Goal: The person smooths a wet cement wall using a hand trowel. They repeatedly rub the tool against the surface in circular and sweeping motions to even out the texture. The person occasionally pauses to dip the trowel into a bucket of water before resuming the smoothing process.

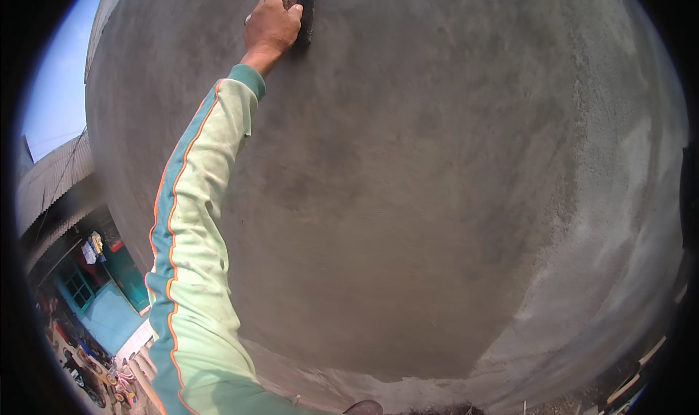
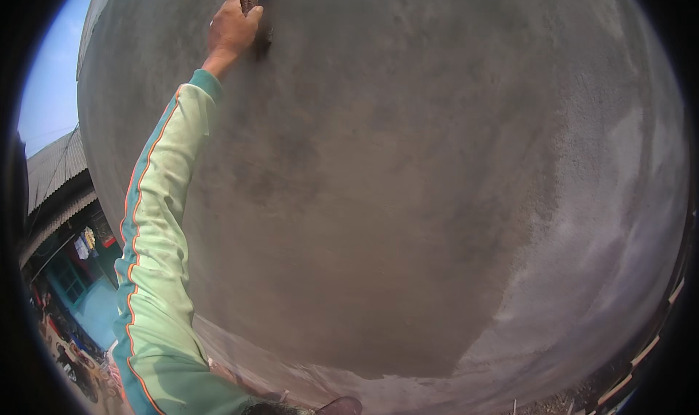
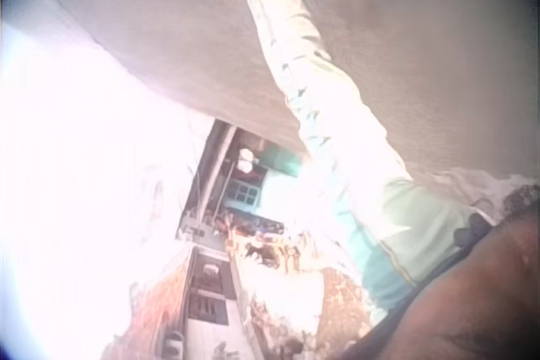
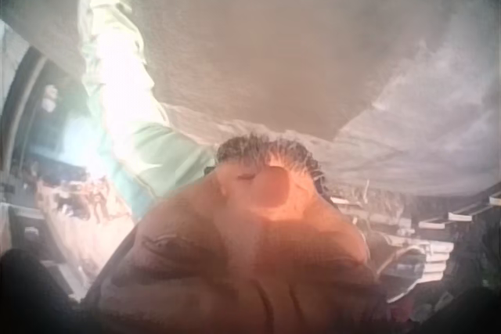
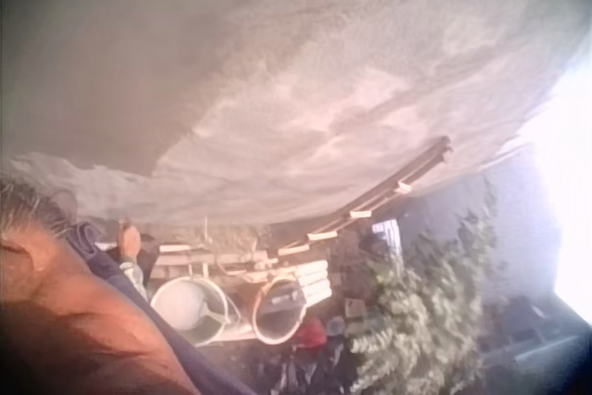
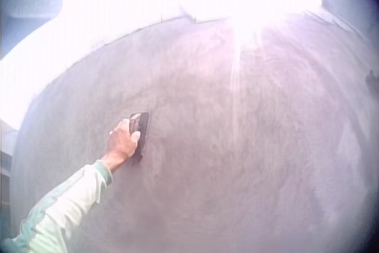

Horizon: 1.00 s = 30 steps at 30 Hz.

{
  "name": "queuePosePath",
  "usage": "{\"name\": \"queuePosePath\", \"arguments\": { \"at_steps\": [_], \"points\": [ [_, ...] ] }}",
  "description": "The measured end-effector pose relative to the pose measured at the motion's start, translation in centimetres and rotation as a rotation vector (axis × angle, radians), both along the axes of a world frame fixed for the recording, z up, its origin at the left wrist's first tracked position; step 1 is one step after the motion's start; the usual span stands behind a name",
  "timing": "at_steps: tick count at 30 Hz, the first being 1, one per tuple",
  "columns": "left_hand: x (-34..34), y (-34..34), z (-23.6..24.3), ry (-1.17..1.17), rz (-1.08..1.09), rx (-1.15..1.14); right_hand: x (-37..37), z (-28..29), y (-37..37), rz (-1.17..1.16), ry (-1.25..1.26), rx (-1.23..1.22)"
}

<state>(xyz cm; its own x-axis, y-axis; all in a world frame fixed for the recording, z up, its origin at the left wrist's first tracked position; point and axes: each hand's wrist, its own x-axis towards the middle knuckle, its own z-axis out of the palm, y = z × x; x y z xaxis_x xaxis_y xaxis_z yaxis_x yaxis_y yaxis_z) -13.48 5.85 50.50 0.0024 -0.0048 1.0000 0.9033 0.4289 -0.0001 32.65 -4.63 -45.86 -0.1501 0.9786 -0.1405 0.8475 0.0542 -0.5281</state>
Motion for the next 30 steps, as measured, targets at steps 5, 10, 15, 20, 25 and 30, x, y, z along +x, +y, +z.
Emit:
{"name": "queuePosePath", "arguments": {
  "at_steps": [5,10,15,20,25,30],
  "points": [
    [-0.1,-1.7,4.3,0.015,0.058,0.033,0.1,1.1,0.3,0.062,-0.02,-0.083],
    [-0.8,0.3,-0.4,0.067,0.047,0.022,-0.1,-0.9,0.4,0.003,0.009,-0.006],
    [1.3,-0.5,3.7,0.054,0.039,0.132,-0.4,-2.2,1.5,0.02,-0.083,-0.057],
    [1.8,-0.7,3.6,-0.011,0.092,-0.041,0.4,-1.5,-0.2,-0.022,-0.027,0.048],
    [-1.1,1.4,-2.0,0.091,0.011,0.07,0.1,-1.8,0.9,-0.018,-0.022,0.032],
    [2.2,0.0,3.2,0.129,0.079,0.185,0.1,-1.7,1.5,0.012,-0.026,0.037]
  ]
}}
